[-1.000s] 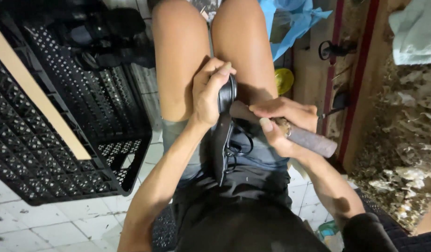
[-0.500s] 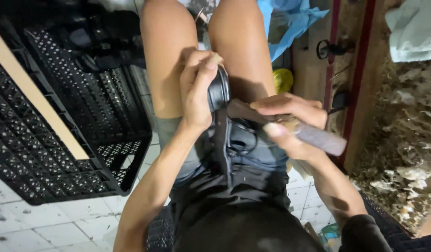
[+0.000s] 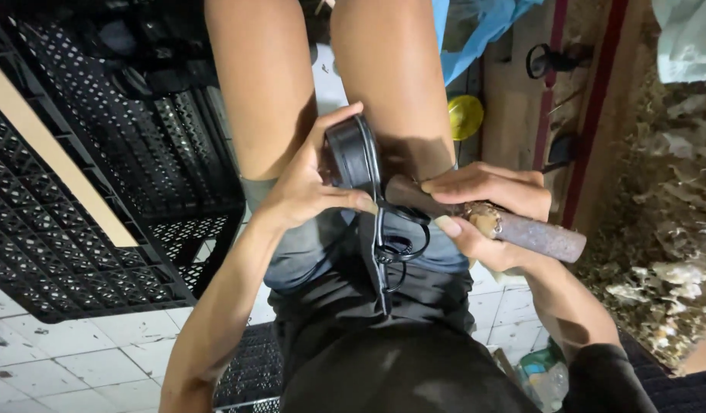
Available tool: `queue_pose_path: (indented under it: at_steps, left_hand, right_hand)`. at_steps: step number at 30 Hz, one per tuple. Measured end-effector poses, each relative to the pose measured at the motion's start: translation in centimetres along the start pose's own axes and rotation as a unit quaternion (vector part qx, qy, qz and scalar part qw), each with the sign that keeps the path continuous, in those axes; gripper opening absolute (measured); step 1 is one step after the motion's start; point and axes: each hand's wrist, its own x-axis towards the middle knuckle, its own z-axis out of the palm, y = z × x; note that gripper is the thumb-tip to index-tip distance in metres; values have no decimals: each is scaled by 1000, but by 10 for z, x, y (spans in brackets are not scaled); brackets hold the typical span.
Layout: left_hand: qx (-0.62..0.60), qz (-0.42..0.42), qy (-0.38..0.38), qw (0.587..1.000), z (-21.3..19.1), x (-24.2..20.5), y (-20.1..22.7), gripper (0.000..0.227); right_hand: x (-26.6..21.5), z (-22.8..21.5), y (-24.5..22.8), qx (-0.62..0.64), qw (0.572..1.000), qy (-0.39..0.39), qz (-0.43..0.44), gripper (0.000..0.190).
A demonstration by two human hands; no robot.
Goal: Assembling a shoe by manually attaching and hammering the sole and heel components.
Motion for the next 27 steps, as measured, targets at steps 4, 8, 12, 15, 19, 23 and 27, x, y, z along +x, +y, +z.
queue_pose_path:
  at_steps: [4,8,12,15,19,23,27]
  left_hand:
    - [31,15,10,999,1,3,3,97]
    - [33,16,-4,999,-3,9,4,92]
    - [61,-19,-19,998,-5,14,7,92]
    - [66,-18,-23,997,-7,19,7,91]
    - [73,-40,-10,996,-6,16,9,91]
    - [64,12,-39,997,-4,14,10,101]
    - [34,-6,-36,999,-4,7,3,105]
  right_hand:
    - [6,3,3,-10,1000,-15,-21,14]
    - [13,4,8,-56,993,-63,-80,13]
    - [31,3,4,-63,987,-97,-109,10]
    - [31,3,9,-59,988,-82,-120,11]
    - [27,2,7,-94,982,-92,-133,14]
    - [16,-7,-1,-25,998,-58,4,16]
    - [-16,-8,-10,-18,998,-4,53,19]
